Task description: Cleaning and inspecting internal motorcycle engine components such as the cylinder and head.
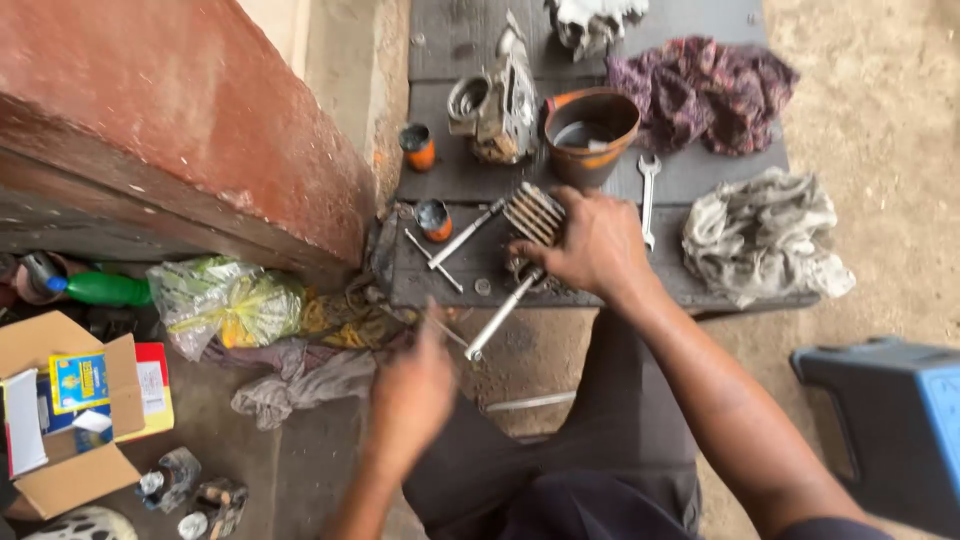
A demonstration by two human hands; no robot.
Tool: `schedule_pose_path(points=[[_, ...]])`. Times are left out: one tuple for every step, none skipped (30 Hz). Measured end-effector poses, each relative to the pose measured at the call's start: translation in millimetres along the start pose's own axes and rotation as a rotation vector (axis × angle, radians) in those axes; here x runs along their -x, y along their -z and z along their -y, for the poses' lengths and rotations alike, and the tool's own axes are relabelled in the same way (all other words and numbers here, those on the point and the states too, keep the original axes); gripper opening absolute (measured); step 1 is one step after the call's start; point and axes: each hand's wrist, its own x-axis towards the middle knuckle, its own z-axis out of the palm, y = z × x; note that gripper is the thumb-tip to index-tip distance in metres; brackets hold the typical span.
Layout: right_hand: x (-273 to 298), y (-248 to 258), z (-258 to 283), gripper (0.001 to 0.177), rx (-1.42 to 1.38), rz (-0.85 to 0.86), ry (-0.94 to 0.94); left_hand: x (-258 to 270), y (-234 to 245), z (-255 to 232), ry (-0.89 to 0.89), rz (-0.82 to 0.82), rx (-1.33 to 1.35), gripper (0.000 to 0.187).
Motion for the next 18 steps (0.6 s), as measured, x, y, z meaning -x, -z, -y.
schedule_pose_path(points=[[-3.0,-0.9,-2.4,0.088,0.002,-0.014,0.008,5.1,-11.0,-1.5,-0.004,-0.016,0.002,0.06],[-2.1,-4.4,-4.7,0.09,-0.015,-0.006,0.01,12.5,-23.1,-1.0,-0.126,0.176,-0.03,0.044],[-1.6,-9.1,-7.3,0.091,-0.032,0.002,0.011,19.0,-36.1,0.0,-0.247,0.367,-0.063,0.034],[-0.5,-4.1,-3.4,0.091,-0.031,0.009,0.008,21.6,-18.8,-5.3,-0.245,0.374,-0.06,0.034],[0.7,0.6,0.5,0.089,-0.019,0.038,-0.01,23.9,-1.9,-10.3,-0.396,0.263,0.207,0.048],[2.0,6.4,3.7,0.088,-0.005,0.068,-0.026,26.6,14.4,-16.3,-0.54,0.142,0.478,0.063],[4.2,0.1,-1.0,0.088,-0.002,0.074,-0.026,21.4,11.6,-12.4,-0.537,0.145,0.483,0.063],[1.9,-4.7,-5.0,0.091,0.011,0.021,0.014,13.6,9.9,-9.1,-0.383,0.096,0.326,0.061],[-0.5,-8.6,-8.7,0.094,0.024,-0.032,0.056,6.1,9.2,-6.2,-0.228,0.046,0.17,0.059],[-1.8,-6.6,-7.4,0.094,0.026,-0.047,0.066,7.0,-10.8,-3.0,-0.233,0.029,0.17,0.059],[-3.8,-5.0,-6.5,0.093,0.006,-0.033,0.042,6.2,-31.1,-0.1,-0.232,0.226,0.053,0.05],[0.8,-6.9,-5.1,0.091,-0.018,-0.004,0.008,10.3,-52.6,5.5,-0.22,0.441,-0.068,0.044],[-1.9,-6.8,-4.8,0.091,-0.021,-0.004,0.007,16.9,-36.2,1.9,-0.219,0.442,-0.071,0.044],[-2.5,-7.0,-5.6,0.092,-0.018,-0.007,0.016,25.0,-21.3,-2.1,-0.432,0.346,0.122,0.037],[-2.7,-7.7,-6.5,0.092,-0.015,-0.01,0.026,33.1,-6.9,-5.9,-0.639,0.24,0.317,0.03],[0.4,-6.6,-5.9,0.092,-0.014,0.006,0.022,26.9,-3.0,-1.7,-0.63,0.251,0.325,0.03],[4.0,-4.7,-4.9,0.091,-0.005,0.015,0.012,21.4,1.1,2.6,-0.516,0.086,0.443,0.037],[-1.7,0.1,-2.5,0.089,0.004,0.002,0.015,8.9,8.8,6.0,-0.409,-0.102,0.548,0.052]])
